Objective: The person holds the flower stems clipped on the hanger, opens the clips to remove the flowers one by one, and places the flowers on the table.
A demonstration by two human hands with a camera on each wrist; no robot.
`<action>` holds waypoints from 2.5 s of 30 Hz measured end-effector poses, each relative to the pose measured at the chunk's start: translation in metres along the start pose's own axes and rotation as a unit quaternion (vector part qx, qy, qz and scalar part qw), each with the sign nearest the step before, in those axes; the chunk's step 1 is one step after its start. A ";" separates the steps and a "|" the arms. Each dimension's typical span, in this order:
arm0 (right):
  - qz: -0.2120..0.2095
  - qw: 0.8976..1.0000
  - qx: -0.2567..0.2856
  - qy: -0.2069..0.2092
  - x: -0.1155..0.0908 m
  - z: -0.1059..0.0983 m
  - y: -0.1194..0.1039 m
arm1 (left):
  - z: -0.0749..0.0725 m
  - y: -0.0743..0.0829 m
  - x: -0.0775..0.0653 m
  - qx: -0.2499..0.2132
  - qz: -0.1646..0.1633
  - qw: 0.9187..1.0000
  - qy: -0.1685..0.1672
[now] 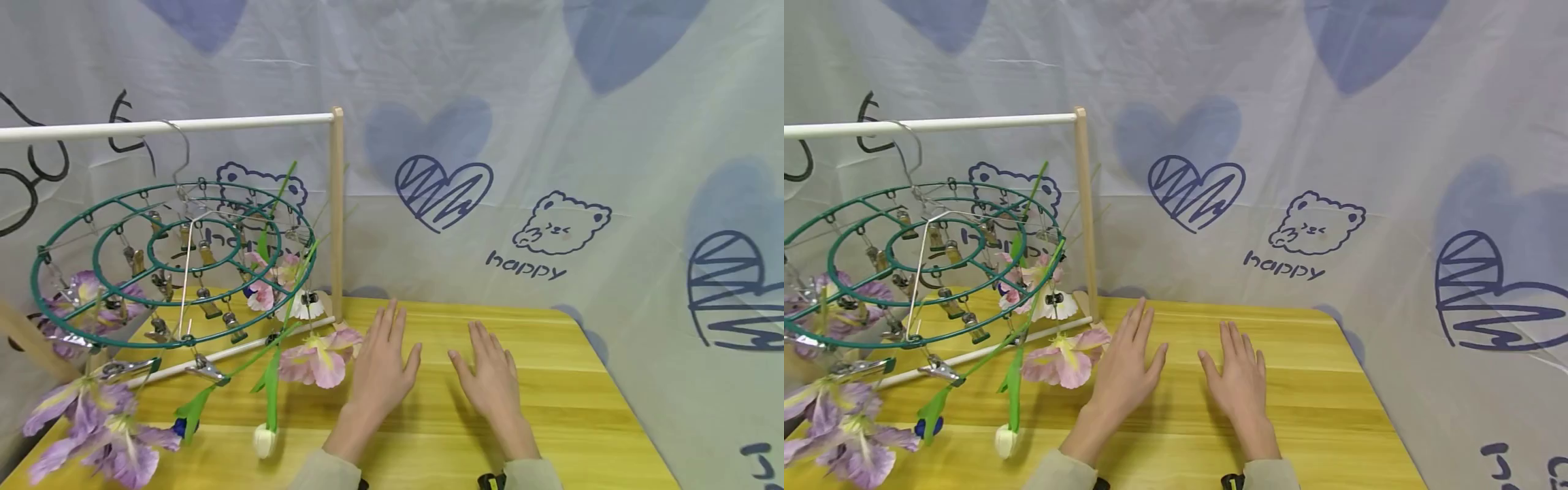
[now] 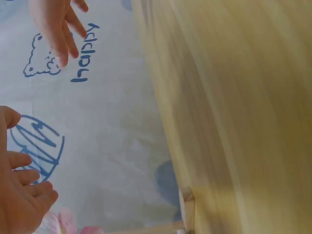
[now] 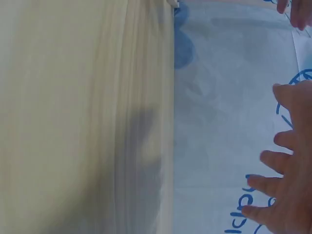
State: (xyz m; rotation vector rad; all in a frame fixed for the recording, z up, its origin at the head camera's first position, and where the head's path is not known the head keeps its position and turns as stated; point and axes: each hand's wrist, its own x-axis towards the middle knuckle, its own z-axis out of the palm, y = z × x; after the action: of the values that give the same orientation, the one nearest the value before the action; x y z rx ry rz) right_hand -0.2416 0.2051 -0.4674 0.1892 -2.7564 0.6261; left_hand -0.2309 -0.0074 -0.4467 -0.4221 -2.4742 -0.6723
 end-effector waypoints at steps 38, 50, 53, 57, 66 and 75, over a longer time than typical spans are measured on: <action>-0.197 0.938 0.206 0.199 0.064 0.002 -0.097 | -0.212 0.012 -0.008 -0.032 0.143 0.930 0.338; -0.266 0.915 0.229 0.198 0.100 -0.003 -0.145 | -0.255 -0.047 -0.020 0.064 0.082 0.928 0.359; -0.281 0.908 0.238 0.201 0.111 -0.003 -0.158 | -0.266 -0.064 -0.026 0.090 0.068 0.928 0.356; -0.290 0.909 0.226 0.195 0.126 -0.002 -0.174 | -0.277 -0.086 -0.032 0.118 0.060 0.922 0.364; -0.333 0.905 0.162 0.210 0.153 0.005 -0.201 | -0.307 -0.133 -0.050 0.153 0.060 0.906 0.390; -0.321 0.920 0.141 0.177 0.169 0.019 -0.209 | -0.325 -0.177 -0.070 0.165 0.045 0.915 0.365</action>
State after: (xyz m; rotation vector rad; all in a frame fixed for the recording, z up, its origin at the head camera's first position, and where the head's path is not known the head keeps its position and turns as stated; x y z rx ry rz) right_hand -0.3657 -0.0003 -0.3458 0.9039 -2.0631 0.7659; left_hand -0.1147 -0.3404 -0.3152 -0.1143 -1.7858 -0.2793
